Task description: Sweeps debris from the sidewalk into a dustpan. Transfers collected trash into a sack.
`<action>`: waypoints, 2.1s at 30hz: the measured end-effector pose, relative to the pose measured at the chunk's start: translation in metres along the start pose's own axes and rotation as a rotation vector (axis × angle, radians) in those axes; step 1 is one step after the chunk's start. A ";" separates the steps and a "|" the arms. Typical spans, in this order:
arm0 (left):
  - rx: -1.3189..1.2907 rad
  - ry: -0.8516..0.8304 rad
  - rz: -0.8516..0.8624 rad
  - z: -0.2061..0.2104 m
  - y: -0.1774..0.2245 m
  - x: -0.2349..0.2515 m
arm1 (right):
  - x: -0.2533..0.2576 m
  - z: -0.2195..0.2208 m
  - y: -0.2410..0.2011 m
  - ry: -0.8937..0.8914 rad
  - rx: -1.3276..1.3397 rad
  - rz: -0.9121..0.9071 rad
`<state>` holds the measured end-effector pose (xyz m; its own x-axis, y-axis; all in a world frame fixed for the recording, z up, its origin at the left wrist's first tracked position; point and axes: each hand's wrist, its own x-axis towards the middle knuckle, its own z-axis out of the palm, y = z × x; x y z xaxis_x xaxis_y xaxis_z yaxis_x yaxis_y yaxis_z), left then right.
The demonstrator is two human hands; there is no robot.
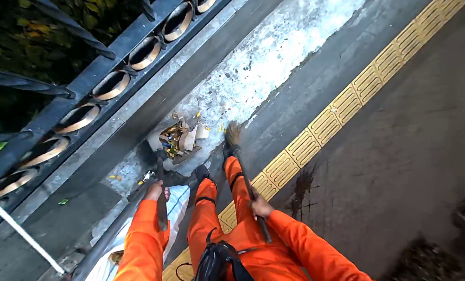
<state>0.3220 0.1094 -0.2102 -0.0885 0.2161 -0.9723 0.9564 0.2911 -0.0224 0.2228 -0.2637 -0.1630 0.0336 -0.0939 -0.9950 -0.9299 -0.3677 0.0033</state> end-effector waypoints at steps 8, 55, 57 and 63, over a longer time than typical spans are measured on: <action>-0.067 -0.028 0.009 -0.009 -0.024 -0.001 | -0.038 -0.012 0.022 0.040 -0.255 -0.153; -0.764 -0.165 -0.174 0.045 -0.262 0.005 | -0.036 -0.161 -0.073 0.016 -1.288 -0.265; -0.658 -0.126 -0.175 0.041 -0.259 0.006 | -0.035 -0.146 -0.048 0.049 -1.101 -0.215; -0.516 -0.078 -0.127 0.044 -0.227 0.001 | 0.003 -0.130 -0.049 -0.098 -0.993 -0.120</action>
<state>0.1171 0.0022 -0.2159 -0.1552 0.0848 -0.9842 0.6764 0.7352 -0.0433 0.3162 -0.3664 -0.1528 0.0352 0.0546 -0.9979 -0.1944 -0.9791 -0.0604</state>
